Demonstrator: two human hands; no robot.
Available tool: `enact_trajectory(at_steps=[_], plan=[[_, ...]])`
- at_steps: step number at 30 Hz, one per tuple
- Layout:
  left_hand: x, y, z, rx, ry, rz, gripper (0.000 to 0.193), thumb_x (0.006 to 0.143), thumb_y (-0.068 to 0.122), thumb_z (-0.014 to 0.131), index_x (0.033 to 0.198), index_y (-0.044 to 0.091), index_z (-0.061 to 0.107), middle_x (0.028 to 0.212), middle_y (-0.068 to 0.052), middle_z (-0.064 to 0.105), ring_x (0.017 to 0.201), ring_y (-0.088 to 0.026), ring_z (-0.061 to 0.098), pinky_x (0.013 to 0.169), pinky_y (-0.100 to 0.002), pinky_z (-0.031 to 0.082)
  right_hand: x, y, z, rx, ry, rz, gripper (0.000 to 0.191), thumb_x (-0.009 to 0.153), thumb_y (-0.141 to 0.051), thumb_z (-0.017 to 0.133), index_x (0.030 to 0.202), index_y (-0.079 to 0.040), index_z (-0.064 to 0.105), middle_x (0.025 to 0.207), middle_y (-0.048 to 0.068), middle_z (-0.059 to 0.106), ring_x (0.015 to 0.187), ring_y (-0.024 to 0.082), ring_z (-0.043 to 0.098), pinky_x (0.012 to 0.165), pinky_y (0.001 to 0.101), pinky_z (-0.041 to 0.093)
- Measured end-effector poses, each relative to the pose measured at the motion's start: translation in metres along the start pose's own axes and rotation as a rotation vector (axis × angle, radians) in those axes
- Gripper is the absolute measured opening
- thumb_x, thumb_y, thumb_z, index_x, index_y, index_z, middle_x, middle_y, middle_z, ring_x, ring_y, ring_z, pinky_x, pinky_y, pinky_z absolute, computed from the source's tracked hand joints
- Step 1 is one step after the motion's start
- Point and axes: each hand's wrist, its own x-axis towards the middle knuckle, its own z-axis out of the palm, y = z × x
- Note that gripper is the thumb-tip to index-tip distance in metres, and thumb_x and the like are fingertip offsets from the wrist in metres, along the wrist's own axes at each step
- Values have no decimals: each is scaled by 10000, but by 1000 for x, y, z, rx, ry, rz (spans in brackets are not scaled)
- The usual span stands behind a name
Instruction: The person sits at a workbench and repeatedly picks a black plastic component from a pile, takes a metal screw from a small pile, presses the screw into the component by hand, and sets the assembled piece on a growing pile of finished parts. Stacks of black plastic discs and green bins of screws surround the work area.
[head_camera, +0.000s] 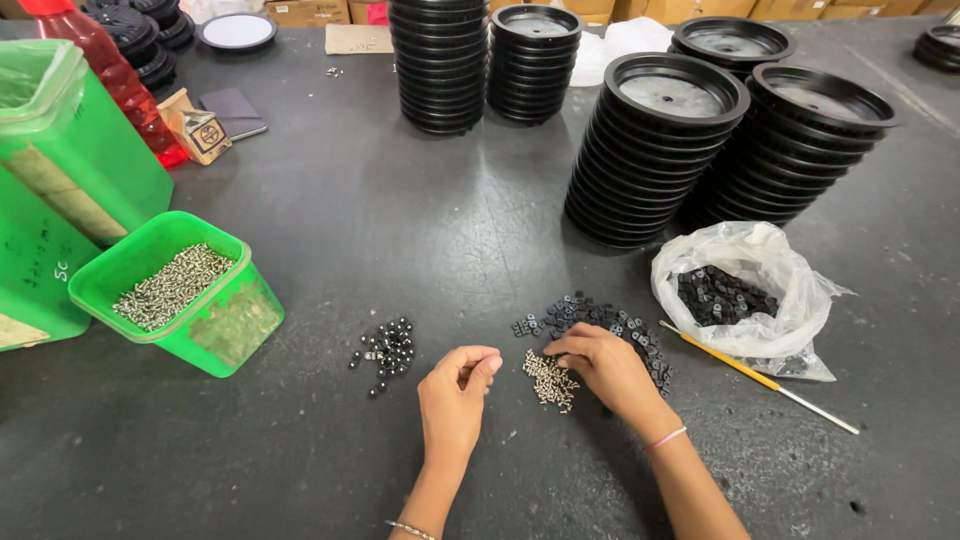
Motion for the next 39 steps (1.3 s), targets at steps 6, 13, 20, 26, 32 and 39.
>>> enact_trajectory(at_steps=[6,13,20,26,32,39], plan=[[1,-9,5,-32,-62,-57,202,868,104,746,1059,59,794,792,-12,774,696,-82,682,671,-237,564,1,1,3,-45,5,-46,157,820,-146,729,967,-104,766,922,28,714,918,258,683,792,370,541],[0,-13,7,-36,-83,-52,192,875,97,746,1054,50,795,795,-20,769,697,-82,681,674,-242,566,1,4,10,-67,41,-76,102,837,-122,721,933,-94,743,908,47,712,932,275,672,802,381,536],[1,-14,8,-77,-64,-62,172,869,104,753,1019,31,795,793,-21,780,674,-84,688,652,-251,582,2,-2,25,453,135,157,112,885,-79,718,988,-35,725,895,33,762,832,114,720,780,278,578],[2,-17,10,-78,-71,-76,174,874,100,758,1026,27,797,786,-46,773,673,-86,680,659,-246,574,-1,-11,36,671,116,252,200,881,-73,735,1070,-11,757,899,19,760,822,69,684,761,247,559],[1,-15,10,-114,-44,-74,199,856,82,747,1045,27,777,868,-43,808,740,-85,734,702,-244,600,-3,-17,39,731,122,248,182,893,-56,724,1060,-1,770,915,15,788,849,73,716,784,233,582],[-3,-10,11,-82,-45,-17,175,849,70,758,1011,7,776,878,-67,817,761,-89,744,716,-246,596,-3,-23,40,480,228,38,118,834,-72,787,945,-34,782,932,10,747,820,98,687,713,240,545]])
